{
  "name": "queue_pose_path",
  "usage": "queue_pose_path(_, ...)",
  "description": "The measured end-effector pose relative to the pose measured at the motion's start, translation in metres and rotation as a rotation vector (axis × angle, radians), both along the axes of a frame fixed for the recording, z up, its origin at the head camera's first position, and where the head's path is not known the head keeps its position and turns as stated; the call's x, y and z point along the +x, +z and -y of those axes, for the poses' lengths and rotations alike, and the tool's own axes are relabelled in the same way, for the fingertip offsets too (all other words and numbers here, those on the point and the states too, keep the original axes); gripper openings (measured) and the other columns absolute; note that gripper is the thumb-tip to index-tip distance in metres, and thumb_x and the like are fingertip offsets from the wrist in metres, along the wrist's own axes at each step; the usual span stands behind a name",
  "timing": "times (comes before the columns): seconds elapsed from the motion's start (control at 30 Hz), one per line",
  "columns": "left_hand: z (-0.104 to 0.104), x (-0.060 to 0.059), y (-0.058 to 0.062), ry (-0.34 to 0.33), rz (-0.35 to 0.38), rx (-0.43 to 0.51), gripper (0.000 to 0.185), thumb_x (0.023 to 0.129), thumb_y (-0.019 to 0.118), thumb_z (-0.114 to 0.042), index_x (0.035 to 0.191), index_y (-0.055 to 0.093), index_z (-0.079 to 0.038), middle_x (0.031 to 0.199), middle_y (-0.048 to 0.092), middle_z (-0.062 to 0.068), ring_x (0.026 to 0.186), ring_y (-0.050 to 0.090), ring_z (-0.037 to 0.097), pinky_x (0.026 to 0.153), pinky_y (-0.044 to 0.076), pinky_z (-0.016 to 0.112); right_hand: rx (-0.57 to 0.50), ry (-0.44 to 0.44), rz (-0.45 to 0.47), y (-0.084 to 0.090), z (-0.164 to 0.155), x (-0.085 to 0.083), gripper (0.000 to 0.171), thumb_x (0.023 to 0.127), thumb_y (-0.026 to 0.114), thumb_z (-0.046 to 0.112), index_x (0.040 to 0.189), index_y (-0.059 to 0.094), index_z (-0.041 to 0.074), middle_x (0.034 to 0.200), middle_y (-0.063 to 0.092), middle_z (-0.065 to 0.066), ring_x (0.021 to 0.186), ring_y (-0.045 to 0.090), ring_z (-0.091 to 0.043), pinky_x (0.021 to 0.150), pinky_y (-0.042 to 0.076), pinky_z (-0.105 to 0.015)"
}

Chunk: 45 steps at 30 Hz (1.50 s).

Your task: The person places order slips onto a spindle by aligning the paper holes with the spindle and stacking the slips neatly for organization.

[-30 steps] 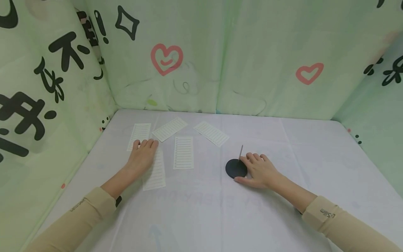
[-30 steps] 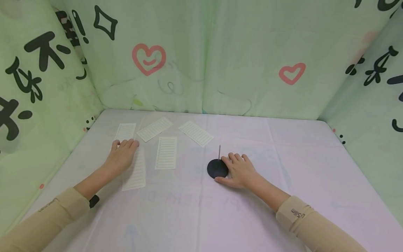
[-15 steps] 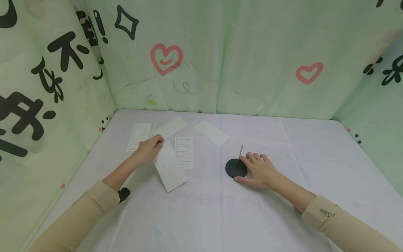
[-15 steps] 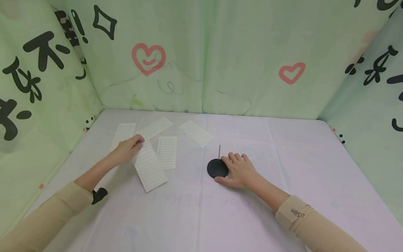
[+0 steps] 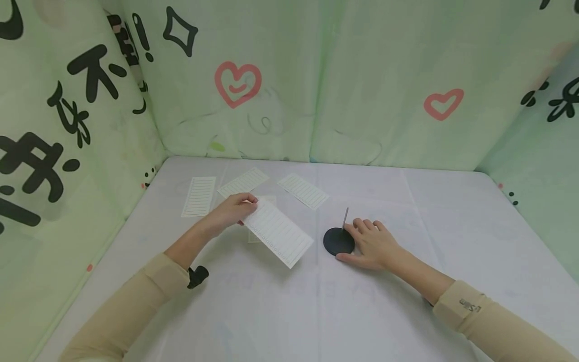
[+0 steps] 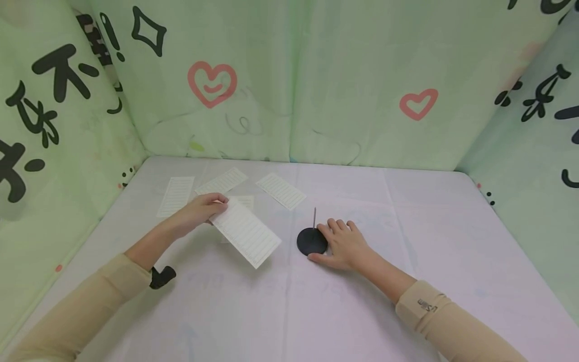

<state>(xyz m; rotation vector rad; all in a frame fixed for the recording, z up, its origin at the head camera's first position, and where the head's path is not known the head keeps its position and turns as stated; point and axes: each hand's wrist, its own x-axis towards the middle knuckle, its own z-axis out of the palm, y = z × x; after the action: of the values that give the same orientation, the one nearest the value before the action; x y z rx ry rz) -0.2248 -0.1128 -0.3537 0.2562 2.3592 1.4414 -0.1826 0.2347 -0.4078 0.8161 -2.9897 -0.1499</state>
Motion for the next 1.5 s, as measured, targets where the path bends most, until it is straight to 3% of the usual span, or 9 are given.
queue_pose_path(0.2,-0.013,0.002,0.005,-0.029,0.068,0.114,0.025,0.095,0.046,-0.016,0.113,0.052,0.0,0.095,0.058,0.007,0.076,0.053,0.014,0.067,0.043,0.026,0.001,-0.011,0.026,0.003,0.001,0.0,0.078,0.078,0.049,0.068,0.126,0.049,0.006,0.118,0.048,-0.015,0.106,0.047,-0.034,0.089,0.036,-0.052)
queue_pose_path(0.37,-0.023,0.004,0.009,-0.04,0.088,0.135,0.025,0.095,0.047,-0.017,0.114,0.053,-0.001,0.094,0.058,0.005,0.076,0.054,0.013,0.067,0.043,0.025,-0.055,-0.068,0.191,0.021,-0.003,-0.004,0.082,0.077,0.051,0.069,0.132,0.043,0.008,0.125,0.047,-0.017,0.114,0.045,-0.037,0.093,0.033,-0.056)
queue_pose_path(0.43,-0.026,0.005,0.011,-0.046,0.091,0.142,0.025,0.095,0.048,-0.017,0.114,0.054,-0.002,0.095,0.058,0.005,0.076,0.054,0.014,0.068,0.043,0.025,-0.126,-0.095,0.28,0.033,-0.007,-0.008,0.081,0.077,0.055,0.065,0.135,0.04,0.009,0.128,0.045,-0.018,0.116,0.043,-0.038,0.093,0.033,-0.057)
queue_pose_path(0.53,-0.032,0.006,0.015,-0.06,0.081,0.15,0.024,0.095,0.048,-0.018,0.113,0.055,-0.002,0.094,0.059,0.005,0.077,0.054,0.015,0.068,0.044,0.024,-0.317,-0.104,0.398,0.053,-0.015,-0.014,0.072,0.083,0.06,0.05,0.136,0.037,0.007,0.129,0.044,-0.021,0.117,0.042,-0.039,0.093,0.035,-0.057)
queue_pose_path(0.67,-0.04,0.007,0.02,-0.072,0.066,0.169,0.023,0.095,0.049,-0.018,0.11,0.056,-0.003,0.095,0.059,0.006,0.077,0.055,0.015,0.067,0.045,0.024,-0.536,-0.098,0.476,0.078,-0.021,-0.018,0.056,0.089,0.058,0.032,0.132,0.039,0.003,0.125,0.047,-0.021,0.114,0.045,-0.037,0.092,0.038,-0.054)
queue_pose_path(0.87,-0.053,0.007,0.026,-0.066,0.065,0.212,0.023,0.094,0.05,-0.016,0.111,0.056,-0.002,0.096,0.06,0.006,0.074,0.055,0.013,0.066,0.044,0.023,-0.679,-0.148,0.487,0.103,-0.018,-0.013,0.046,0.092,0.054,0.031,0.129,0.045,0.005,0.119,0.054,-0.015,0.111,0.05,-0.033,0.089,0.042,-0.049)
queue_pose_path(1.17,-0.07,0.007,0.03,-0.079,0.072,0.241,0.024,0.094,0.051,-0.016,0.113,0.056,-0.002,0.096,0.06,0.006,0.076,0.055,0.014,0.067,0.045,0.023,-0.861,-0.187,0.435,0.116,0.0,-0.008,0.04,0.092,0.055,0.027,0.125,0.05,0.004,0.118,0.056,-0.014,0.101,0.057,-0.025,0.085,0.046,-0.038)
queue_pose_path(1.3,-0.078,0.008,0.031,-0.105,0.077,0.262,0.023,0.094,0.051,-0.015,0.111,0.056,-0.001,0.093,0.061,0.006,0.074,0.056,0.013,0.067,0.046,0.024,-0.894,-0.202,0.414,0.122,0.01,-0.007,0.041,0.091,0.056,0.032,0.122,0.053,0.006,0.116,0.058,-0.012,0.099,0.057,-0.024,0.088,0.043,-0.042)
queue_pose_path(1.5,-0.092,0.011,0.034,-0.148,0.084,0.26,0.025,0.094,0.051,-0.017,0.112,0.057,-0.001,0.094,0.063,0.008,0.075,0.059,0.015,0.069,0.048,0.025,-0.898,-0.19,0.453,0.127,0.025,-0.011,0.039,0.09,0.057,0.03,0.12,0.056,0.005,0.116,0.057,-0.012,0.098,0.058,-0.024,0.092,0.039,-0.049)
